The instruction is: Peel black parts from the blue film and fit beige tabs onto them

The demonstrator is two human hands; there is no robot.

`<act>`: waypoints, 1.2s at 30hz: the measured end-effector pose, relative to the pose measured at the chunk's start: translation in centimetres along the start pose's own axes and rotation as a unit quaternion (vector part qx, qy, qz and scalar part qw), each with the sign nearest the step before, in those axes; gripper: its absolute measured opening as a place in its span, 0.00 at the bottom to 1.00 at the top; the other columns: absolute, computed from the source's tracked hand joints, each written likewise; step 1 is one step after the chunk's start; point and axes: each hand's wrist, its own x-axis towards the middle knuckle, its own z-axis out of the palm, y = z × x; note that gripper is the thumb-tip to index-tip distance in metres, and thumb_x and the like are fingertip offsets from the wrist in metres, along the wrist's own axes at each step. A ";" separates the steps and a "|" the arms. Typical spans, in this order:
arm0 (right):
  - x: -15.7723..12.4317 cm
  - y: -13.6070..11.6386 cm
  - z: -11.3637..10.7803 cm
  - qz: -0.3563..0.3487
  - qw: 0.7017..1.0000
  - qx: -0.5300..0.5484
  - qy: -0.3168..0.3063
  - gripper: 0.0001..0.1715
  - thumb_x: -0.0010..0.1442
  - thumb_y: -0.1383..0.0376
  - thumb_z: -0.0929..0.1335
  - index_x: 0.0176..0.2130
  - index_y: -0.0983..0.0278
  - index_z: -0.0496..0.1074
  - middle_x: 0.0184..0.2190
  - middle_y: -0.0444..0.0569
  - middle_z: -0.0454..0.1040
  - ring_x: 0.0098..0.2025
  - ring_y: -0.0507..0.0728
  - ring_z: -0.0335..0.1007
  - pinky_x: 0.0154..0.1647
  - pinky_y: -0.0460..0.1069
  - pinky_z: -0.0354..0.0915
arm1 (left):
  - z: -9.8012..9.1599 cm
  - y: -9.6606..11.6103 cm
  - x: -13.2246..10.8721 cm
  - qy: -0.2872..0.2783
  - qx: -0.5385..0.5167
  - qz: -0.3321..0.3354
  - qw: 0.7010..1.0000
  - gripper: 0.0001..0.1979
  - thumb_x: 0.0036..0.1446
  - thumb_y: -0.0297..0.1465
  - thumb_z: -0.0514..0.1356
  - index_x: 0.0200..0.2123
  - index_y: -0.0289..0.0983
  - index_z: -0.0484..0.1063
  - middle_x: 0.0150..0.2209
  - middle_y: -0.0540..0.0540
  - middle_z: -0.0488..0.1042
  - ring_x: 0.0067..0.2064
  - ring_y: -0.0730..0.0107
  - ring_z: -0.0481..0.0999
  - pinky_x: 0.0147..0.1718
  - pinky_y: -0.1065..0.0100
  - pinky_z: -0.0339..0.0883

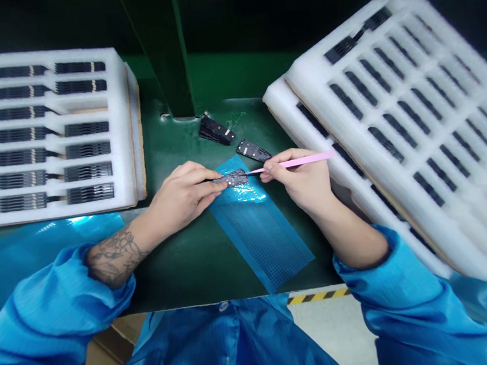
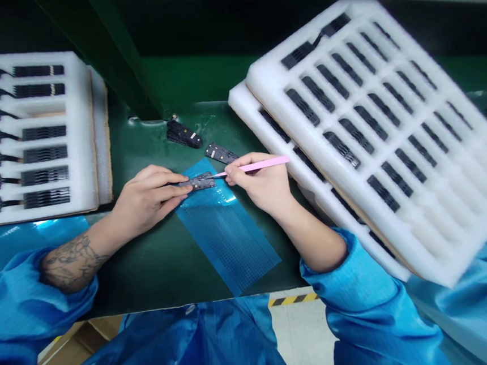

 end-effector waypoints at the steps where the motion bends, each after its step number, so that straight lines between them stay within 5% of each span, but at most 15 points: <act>1: -0.1 0.1 0.0 -0.024 1.000 0.012 0.004 0.09 0.60 0.58 0.75 0.35 0.62 0.80 0.26 0.45 0.81 0.25 0.54 0.79 0.29 0.50 0.76 | 0.0 -0.1 0.0 -0.001 0.000 0.002 1.000 0.08 0.67 0.32 0.62 0.45 0.41 0.81 0.48 0.47 0.82 0.45 0.65 0.77 0.46 0.62 0.75; 4: -0.3 0.2 0.3 -0.166 0.983 -0.064 -0.037 0.09 0.66 0.58 0.71 0.45 0.58 0.80 0.36 0.47 0.85 0.35 0.56 0.82 0.39 0.54 0.78 | 0.1 -0.2 -0.1 -0.008 0.007 0.007 1.000 0.09 0.67 0.31 0.61 0.47 0.42 0.80 0.49 0.47 0.81 0.46 0.64 0.76 0.47 0.60 0.73; 7: -0.5 0.1 0.7 -0.287 0.920 -0.234 -0.131 0.06 0.63 0.59 0.73 0.41 0.57 0.80 0.44 0.48 0.84 0.46 0.58 0.81 0.50 0.57 0.74 | 0.0 -0.2 -0.2 -0.022 0.011 0.012 1.000 0.09 0.68 0.32 0.61 0.48 0.43 0.80 0.49 0.47 0.81 0.47 0.63 0.76 0.47 0.60 0.72; 10: -0.5 -0.1 0.6 -0.332 0.876 -0.312 -0.157 0.03 0.65 0.61 0.72 0.37 0.57 0.79 0.43 0.46 0.85 0.46 0.58 0.80 0.47 0.55 0.72 | -0.1 -0.1 -0.3 -0.038 0.003 -0.005 0.999 0.10 0.68 0.32 0.59 0.50 0.41 0.77 0.49 0.47 0.81 0.48 0.62 0.77 0.49 0.60 0.70; 14: -0.2 -0.7 -0.7 -0.349 0.876 -0.307 -0.129 0.02 0.65 0.64 0.72 0.38 0.59 0.77 0.42 0.48 0.85 0.43 0.57 0.81 0.44 0.54 0.73 | -0.2 0.0 -0.3 -0.050 -0.001 -0.046 0.998 0.09 0.68 0.32 0.59 0.49 0.39 0.74 0.48 0.45 0.81 0.50 0.61 0.77 0.48 0.59 0.70; 19: 0.9 -0.5 -1.7 -0.325 0.873 -0.362 -0.026 0.02 0.64 0.64 0.72 0.37 0.60 0.76 0.39 0.51 0.84 0.43 0.61 0.81 0.44 0.56 0.75 | -0.3 0.1 -0.2 -0.051 0.002 -0.020 0.998 0.04 0.69 0.30 0.58 0.42 0.39 0.73 0.48 0.47 0.80 0.49 0.62 0.76 0.48 0.58 0.69; 36: 2.2 0.4 -0.5 -0.374 0.821 -0.430 -0.036 0.06 0.65 0.64 0.70 0.43 0.63 0.74 0.48 0.58 0.81 0.49 0.64 0.79 0.50 0.59 0.75 | -0.1 0.1 -0.1 -0.038 0.019 -0.010 0.999 0.05 0.68 0.30 0.59 0.42 0.39 0.75 0.49 0.47 0.80 0.48 0.62 0.76 0.47 0.59 0.68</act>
